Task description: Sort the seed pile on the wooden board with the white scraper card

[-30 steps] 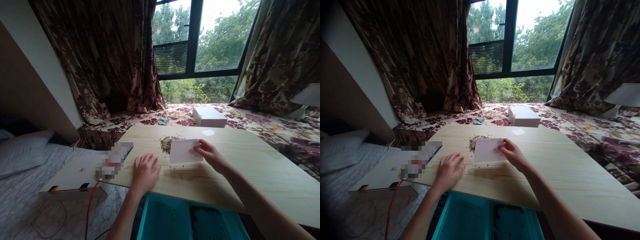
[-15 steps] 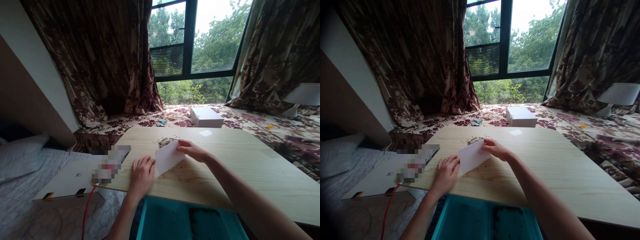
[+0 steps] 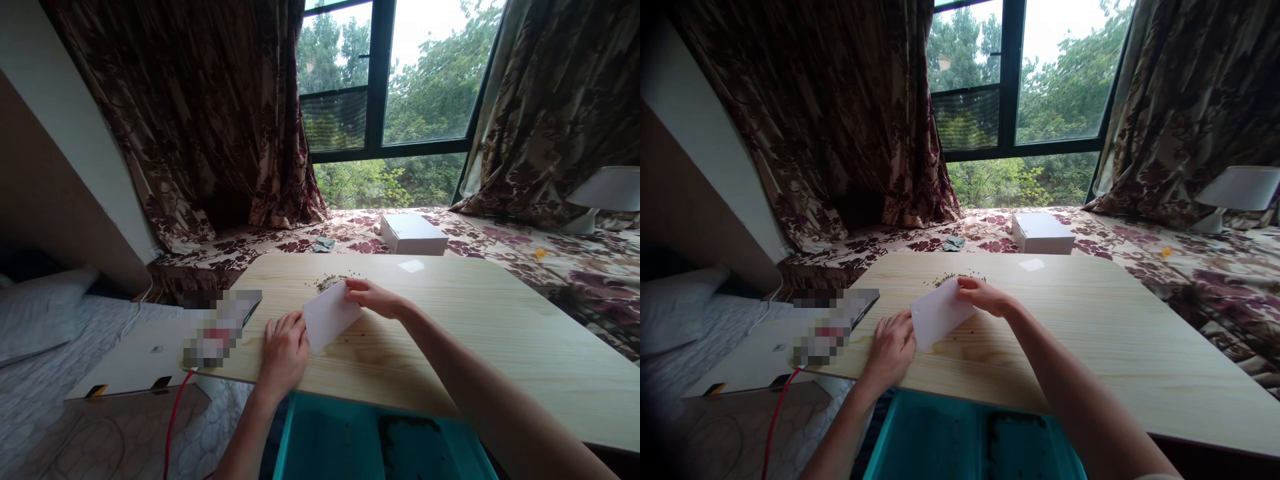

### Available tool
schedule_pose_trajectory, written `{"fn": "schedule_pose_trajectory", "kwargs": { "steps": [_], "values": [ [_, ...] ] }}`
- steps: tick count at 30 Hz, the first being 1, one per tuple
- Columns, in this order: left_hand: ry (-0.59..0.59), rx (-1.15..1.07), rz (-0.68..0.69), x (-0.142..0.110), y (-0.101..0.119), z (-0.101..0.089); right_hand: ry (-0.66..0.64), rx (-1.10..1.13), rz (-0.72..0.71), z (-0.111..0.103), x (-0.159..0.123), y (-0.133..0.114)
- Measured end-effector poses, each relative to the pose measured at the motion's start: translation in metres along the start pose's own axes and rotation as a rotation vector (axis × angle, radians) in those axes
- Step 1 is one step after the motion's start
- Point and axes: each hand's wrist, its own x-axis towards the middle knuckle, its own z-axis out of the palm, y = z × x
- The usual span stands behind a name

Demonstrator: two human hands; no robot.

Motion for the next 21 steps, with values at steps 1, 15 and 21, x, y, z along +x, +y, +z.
{"fn": "schedule_pose_trajectory", "kwargs": {
  "steps": [1, 15, 21],
  "values": [
    [0.004, -0.001, 0.000, 0.000, 0.000, 0.000, 0.000, -0.010, 0.007, -0.001, -0.002, 0.000],
    [0.017, -0.019, -0.005, 0.000, 0.000, 0.001, 0.159, -0.109, -0.064, -0.012, -0.016, -0.011],
    [0.016, -0.034, -0.011, 0.000, 0.001, -0.001, 0.256, -0.097, -0.083, -0.025, -0.023, -0.004]
  ]
}}
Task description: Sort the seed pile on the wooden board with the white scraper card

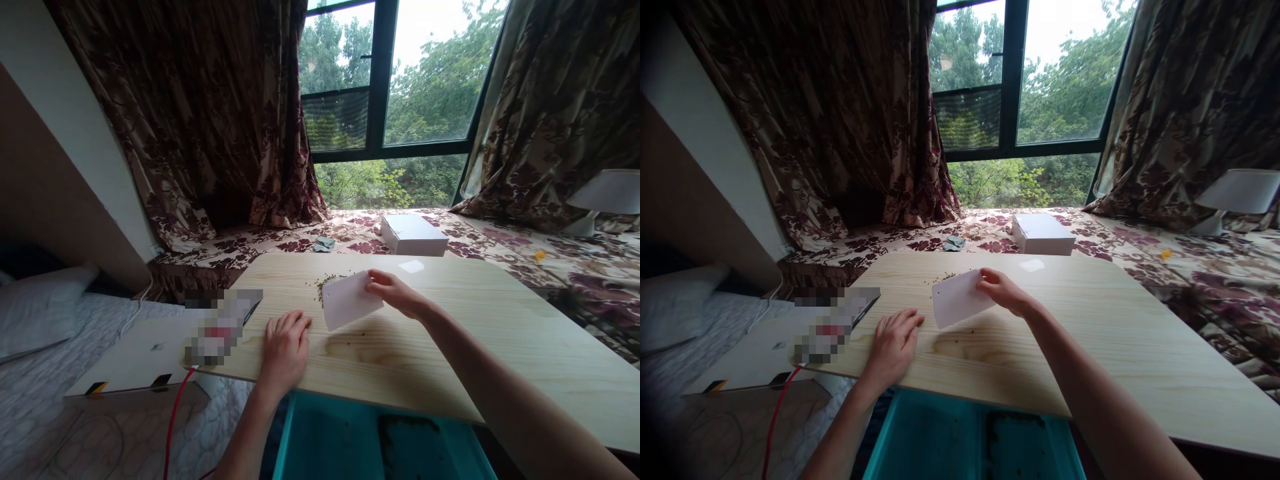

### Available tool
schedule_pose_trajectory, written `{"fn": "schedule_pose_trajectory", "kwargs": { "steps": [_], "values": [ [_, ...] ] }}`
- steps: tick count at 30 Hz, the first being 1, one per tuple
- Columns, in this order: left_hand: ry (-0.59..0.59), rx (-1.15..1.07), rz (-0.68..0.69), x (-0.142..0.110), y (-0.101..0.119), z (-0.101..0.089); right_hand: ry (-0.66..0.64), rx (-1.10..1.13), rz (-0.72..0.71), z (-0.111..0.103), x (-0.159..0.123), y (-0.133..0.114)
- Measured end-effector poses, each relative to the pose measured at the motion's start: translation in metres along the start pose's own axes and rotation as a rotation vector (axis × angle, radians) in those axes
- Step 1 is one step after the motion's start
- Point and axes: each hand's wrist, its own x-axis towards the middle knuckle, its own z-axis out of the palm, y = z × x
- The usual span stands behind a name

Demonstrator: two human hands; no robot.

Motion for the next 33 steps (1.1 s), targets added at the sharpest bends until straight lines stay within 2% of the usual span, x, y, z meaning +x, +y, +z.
{"fn": "schedule_pose_trajectory", "kwargs": {
  "steps": [3, 6, 9, 12, 17, 24, 33],
  "values": [
    [0.001, -0.001, -0.007, 0.000, 0.001, -0.001, 0.073, 0.048, 0.001, -0.013, -0.002, 0.008],
    [0.001, 0.002, -0.012, 0.000, 0.002, 0.000, 0.087, 0.063, 0.030, -0.024, -0.006, 0.014],
    [0.007, 0.010, -0.009, 0.000, 0.001, 0.000, 0.125, 0.062, 0.046, -0.029, -0.013, 0.016],
    [0.006, 0.013, -0.005, 0.000, 0.001, 0.000, 0.166, 0.119, 0.045, -0.024, -0.016, 0.016],
    [0.000, 0.004, -0.007, 0.000, 0.001, -0.001, 0.095, 0.074, 0.018, -0.014, -0.014, 0.018],
    [0.006, -0.004, -0.011, 0.000, 0.000, 0.000, 0.161, 0.064, -0.001, -0.009, -0.004, 0.022],
    [0.010, 0.012, -0.004, 0.000, 0.001, 0.000, 0.071, 0.020, 0.004, 0.001, -0.004, 0.015]
  ]
}}
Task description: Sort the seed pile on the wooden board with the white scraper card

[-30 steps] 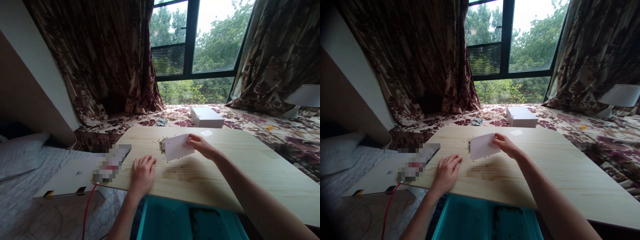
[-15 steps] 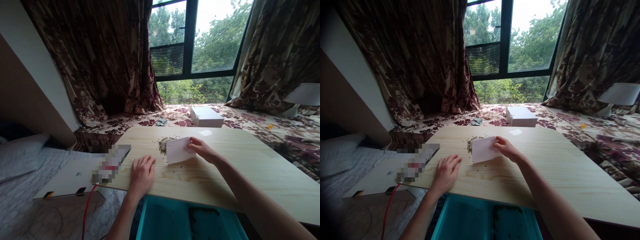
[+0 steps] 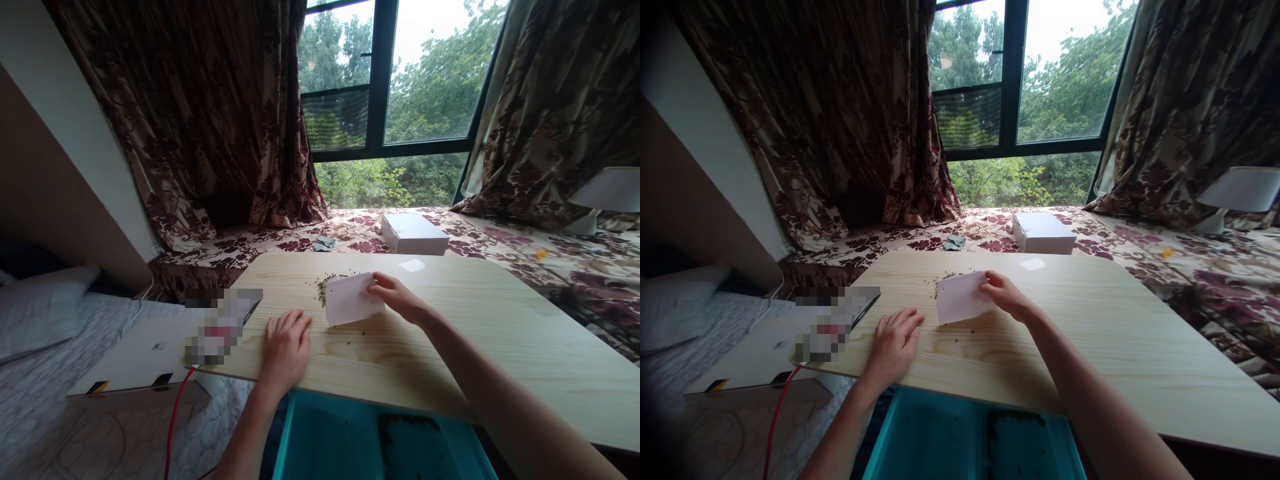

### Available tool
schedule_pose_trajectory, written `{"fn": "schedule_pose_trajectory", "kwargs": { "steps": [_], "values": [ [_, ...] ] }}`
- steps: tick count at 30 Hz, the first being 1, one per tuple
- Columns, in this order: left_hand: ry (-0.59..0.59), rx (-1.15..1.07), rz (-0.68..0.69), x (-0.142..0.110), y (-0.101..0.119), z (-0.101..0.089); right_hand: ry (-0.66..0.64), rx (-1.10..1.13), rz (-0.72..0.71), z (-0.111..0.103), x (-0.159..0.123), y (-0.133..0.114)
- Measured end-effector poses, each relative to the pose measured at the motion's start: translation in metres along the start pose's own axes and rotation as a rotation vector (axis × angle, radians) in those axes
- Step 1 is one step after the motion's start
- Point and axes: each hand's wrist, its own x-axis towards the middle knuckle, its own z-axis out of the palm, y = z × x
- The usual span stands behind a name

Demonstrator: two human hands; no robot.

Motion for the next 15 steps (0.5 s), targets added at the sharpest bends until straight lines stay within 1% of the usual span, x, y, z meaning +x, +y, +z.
{"fn": "schedule_pose_trajectory", "kwargs": {
  "steps": [4, 8, 15],
  "values": [
    [0.004, 0.004, 0.011, 0.000, -0.002, 0.001, -0.001, -0.077, -0.001, 0.002, 0.001, -0.002],
    [-0.004, -0.005, 0.003, 0.000, -0.003, 0.001, -0.035, -0.075, -0.023, 0.006, 0.005, -0.002],
    [-0.001, 0.002, 0.005, 0.000, -0.002, 0.001, -0.113, -0.123, -0.016, 0.023, 0.010, -0.010]
  ]
}}
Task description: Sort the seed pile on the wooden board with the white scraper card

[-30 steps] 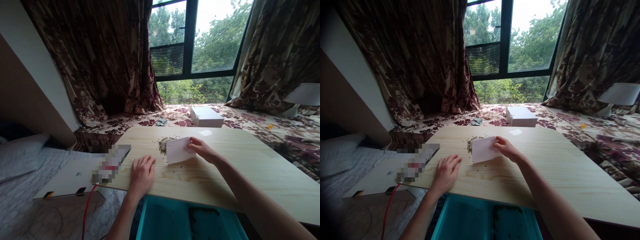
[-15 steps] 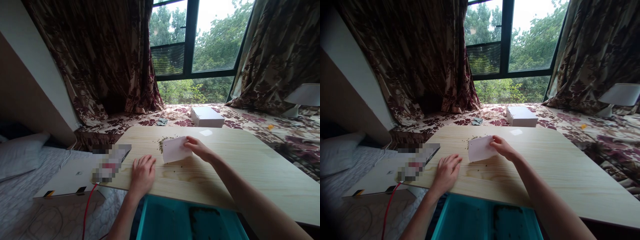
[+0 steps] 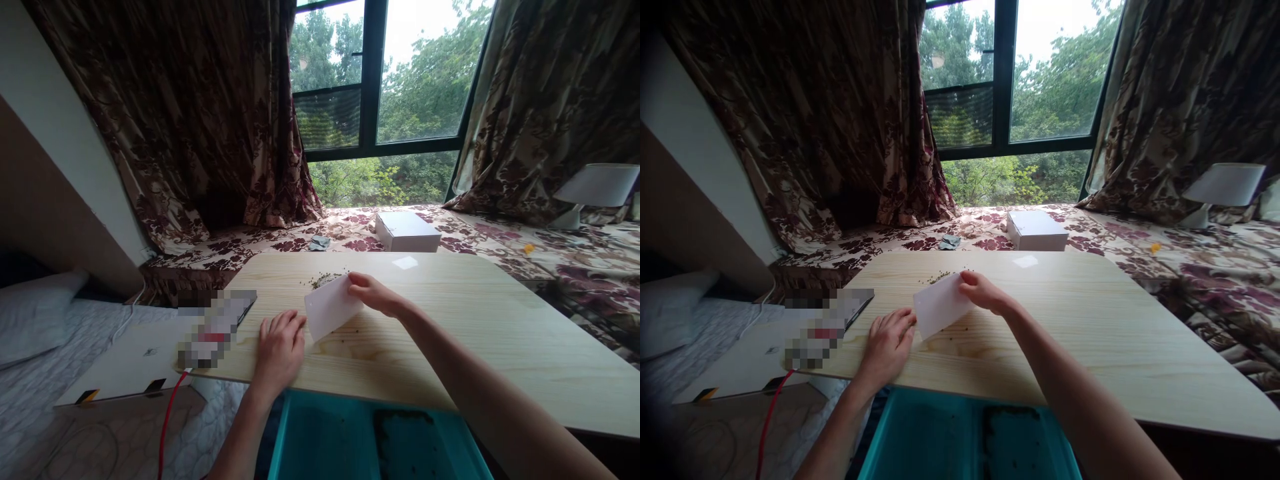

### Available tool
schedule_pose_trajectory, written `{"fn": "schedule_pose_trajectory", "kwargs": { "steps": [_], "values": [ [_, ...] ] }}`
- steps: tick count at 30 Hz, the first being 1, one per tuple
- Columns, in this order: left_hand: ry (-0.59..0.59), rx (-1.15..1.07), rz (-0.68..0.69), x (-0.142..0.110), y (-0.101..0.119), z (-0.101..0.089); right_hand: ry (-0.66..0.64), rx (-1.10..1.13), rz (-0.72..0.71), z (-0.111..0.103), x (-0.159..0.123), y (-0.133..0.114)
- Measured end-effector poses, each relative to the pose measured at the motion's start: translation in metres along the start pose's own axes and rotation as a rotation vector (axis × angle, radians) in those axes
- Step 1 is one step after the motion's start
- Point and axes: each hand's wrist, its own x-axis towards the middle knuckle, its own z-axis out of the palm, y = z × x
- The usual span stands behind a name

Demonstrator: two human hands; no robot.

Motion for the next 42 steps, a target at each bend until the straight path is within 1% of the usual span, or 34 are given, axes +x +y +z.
{"fn": "schedule_pose_trajectory", "kwargs": {
  "steps": [4, 10, 17, 26, 28, 30, 34, 36, 39, 42],
  "values": [
    [-0.001, 0.002, -0.002, 0.000, 0.000, 0.000, -0.021, -0.037, 0.025, 0.001, 0.000, -0.001],
    [-0.005, 0.003, 0.002, 0.000, -0.001, 0.001, -0.039, -0.068, 0.040, -0.010, -0.002, 0.005],
    [0.003, 0.019, 0.007, 0.000, -0.002, 0.002, -0.072, -0.093, 0.062, -0.019, -0.005, 0.005],
    [0.007, 0.017, 0.018, -0.001, -0.002, 0.002, -0.122, -0.111, 0.104, -0.032, -0.016, -0.001],
    [0.005, 0.016, 0.018, -0.001, -0.002, 0.002, -0.126, -0.100, 0.117, -0.035, -0.023, -0.002],
    [0.006, 0.015, 0.016, -0.001, -0.002, 0.002, -0.091, -0.066, 0.118, -0.041, -0.033, -0.002],
    [0.010, 0.018, 0.014, -0.001, -0.001, 0.002, 0.112, 0.051, 0.110, -0.058, -0.060, 0.004],
    [0.010, 0.021, 0.015, 0.000, -0.001, 0.003, 0.182, 0.104, 0.128, -0.067, -0.076, 0.008],
    [0.013, 0.024, 0.019, -0.001, -0.002, 0.003, 0.195, 0.123, 0.137, -0.074, -0.099, 0.014],
    [0.019, 0.025, 0.023, -0.001, -0.002, 0.003, 0.164, 0.116, 0.164, -0.071, -0.120, 0.017]
  ]
}}
